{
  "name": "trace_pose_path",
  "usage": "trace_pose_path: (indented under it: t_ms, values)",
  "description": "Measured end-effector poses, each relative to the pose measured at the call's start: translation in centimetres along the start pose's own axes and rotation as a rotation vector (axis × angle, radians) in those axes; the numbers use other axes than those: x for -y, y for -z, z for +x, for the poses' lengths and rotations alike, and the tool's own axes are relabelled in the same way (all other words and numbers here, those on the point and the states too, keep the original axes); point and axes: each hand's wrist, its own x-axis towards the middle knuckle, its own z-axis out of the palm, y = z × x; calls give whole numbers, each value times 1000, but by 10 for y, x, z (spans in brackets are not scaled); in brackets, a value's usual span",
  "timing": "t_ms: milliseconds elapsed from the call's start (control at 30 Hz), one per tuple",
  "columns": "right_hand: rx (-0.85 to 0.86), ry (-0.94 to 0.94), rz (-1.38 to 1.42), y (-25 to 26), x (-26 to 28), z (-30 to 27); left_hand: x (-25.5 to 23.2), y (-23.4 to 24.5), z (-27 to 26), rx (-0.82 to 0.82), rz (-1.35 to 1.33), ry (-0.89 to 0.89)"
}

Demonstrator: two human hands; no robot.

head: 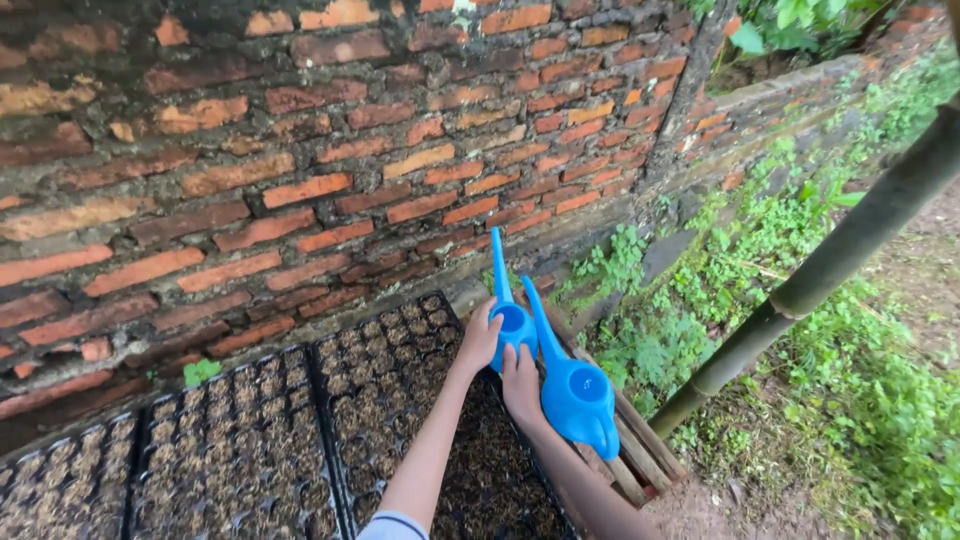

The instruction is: The person waters seedling trays arranged on a wooden table using a blue watering can. After watering, they pick up a tray from the ground and place it on the table among the others.

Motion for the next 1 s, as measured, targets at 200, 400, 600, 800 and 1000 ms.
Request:
trace_pose_path:
  t_ms: [200,400,600,800,1000]
  values:
    - [-85,-52,-135,4,37,-31,-12,1,-28,-43,-86,24]
    - [-159,141,-71,5,70,-75,-18,-7,-46,-48,-29,71]
    - [-185,320,-49,5,52,-94,-16,-14,-72,-45,-14,100]
    - [-137,451,-88,28,67,-120,-42,-20,-130,-6,-66,41]
    - [-108,326,132,44,58,-134,-86,-37,-196,-87,-245,-31]
